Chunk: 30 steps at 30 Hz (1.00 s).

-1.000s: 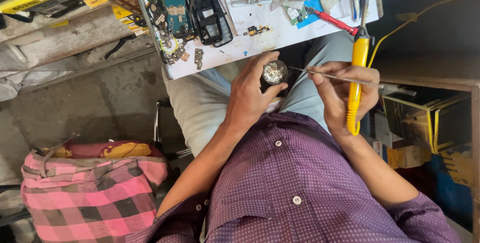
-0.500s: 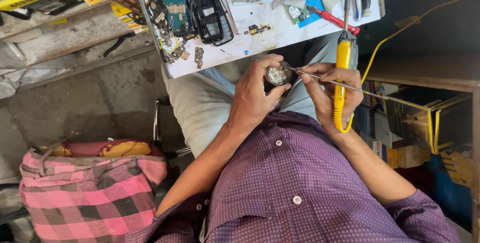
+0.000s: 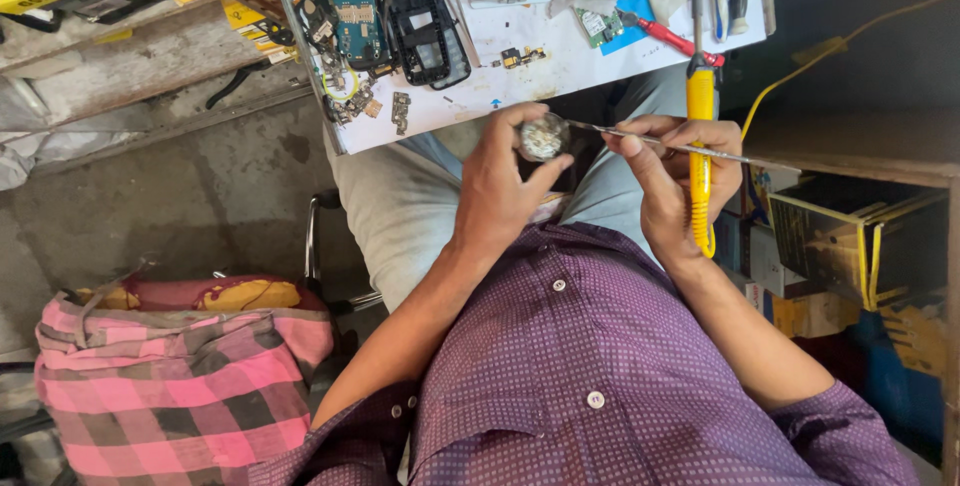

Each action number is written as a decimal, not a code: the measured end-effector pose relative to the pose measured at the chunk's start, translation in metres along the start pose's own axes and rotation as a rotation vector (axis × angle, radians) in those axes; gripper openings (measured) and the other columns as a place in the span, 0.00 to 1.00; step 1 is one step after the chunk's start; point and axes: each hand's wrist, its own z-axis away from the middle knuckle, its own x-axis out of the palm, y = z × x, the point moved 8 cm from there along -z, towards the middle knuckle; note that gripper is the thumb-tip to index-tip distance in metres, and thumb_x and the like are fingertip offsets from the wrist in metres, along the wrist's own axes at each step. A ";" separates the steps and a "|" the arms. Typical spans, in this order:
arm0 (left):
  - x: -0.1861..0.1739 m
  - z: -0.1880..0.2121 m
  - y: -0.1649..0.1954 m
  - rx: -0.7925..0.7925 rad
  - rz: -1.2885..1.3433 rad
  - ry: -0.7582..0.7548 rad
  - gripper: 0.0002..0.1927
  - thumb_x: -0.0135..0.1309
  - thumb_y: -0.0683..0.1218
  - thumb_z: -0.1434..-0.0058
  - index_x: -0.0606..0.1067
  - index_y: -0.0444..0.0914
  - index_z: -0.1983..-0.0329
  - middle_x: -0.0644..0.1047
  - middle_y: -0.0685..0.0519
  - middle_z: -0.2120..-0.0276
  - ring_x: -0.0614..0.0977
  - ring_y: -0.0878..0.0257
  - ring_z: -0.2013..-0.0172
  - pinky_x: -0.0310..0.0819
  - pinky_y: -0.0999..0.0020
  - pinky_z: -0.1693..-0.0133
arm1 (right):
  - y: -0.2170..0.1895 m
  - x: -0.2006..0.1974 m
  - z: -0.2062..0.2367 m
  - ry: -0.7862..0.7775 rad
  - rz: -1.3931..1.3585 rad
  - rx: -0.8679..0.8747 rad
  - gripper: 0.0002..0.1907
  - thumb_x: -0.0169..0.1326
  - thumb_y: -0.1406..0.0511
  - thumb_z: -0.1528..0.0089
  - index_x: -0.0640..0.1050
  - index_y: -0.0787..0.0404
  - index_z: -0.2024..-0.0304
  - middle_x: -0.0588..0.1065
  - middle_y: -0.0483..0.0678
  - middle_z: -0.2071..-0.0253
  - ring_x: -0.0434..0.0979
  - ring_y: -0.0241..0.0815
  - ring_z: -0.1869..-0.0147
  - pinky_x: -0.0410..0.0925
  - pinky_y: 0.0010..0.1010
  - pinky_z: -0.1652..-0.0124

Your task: The person sits at a cluttered repair bench and solders a small component onto a phone board using a yellow soldering iron. They hold a spool of solder wire, feed solder to the joint, and use tweezers to position and handle small parts on the work surface.

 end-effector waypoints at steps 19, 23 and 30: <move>-0.009 -0.030 -0.017 -0.076 -0.441 -0.294 0.49 0.66 0.50 0.47 0.56 0.40 0.24 0.79 0.34 0.59 0.81 0.39 0.57 0.75 0.50 0.53 | 0.009 0.054 -0.021 -0.250 0.729 -0.693 0.13 0.63 0.81 0.39 0.77 0.66 0.56 0.80 0.64 0.50 0.86 0.54 0.52 0.77 0.35 0.55; -0.006 -0.030 -0.019 -0.132 -0.482 -0.317 0.49 0.66 0.50 0.47 0.56 0.39 0.25 0.79 0.35 0.60 0.81 0.39 0.58 0.75 0.50 0.54 | 0.013 0.058 -0.017 -0.374 0.832 -0.741 0.17 0.62 0.78 0.44 0.79 0.65 0.53 0.79 0.64 0.47 0.84 0.57 0.50 0.77 0.38 0.54; -0.006 -0.032 -0.016 -0.149 -0.486 -0.313 0.48 0.65 0.50 0.47 0.57 0.39 0.25 0.79 0.35 0.61 0.82 0.40 0.58 0.75 0.50 0.55 | 0.014 0.064 -0.014 -0.420 0.833 -0.802 0.14 0.63 0.77 0.40 0.79 0.64 0.53 0.79 0.61 0.45 0.84 0.58 0.45 0.77 0.39 0.52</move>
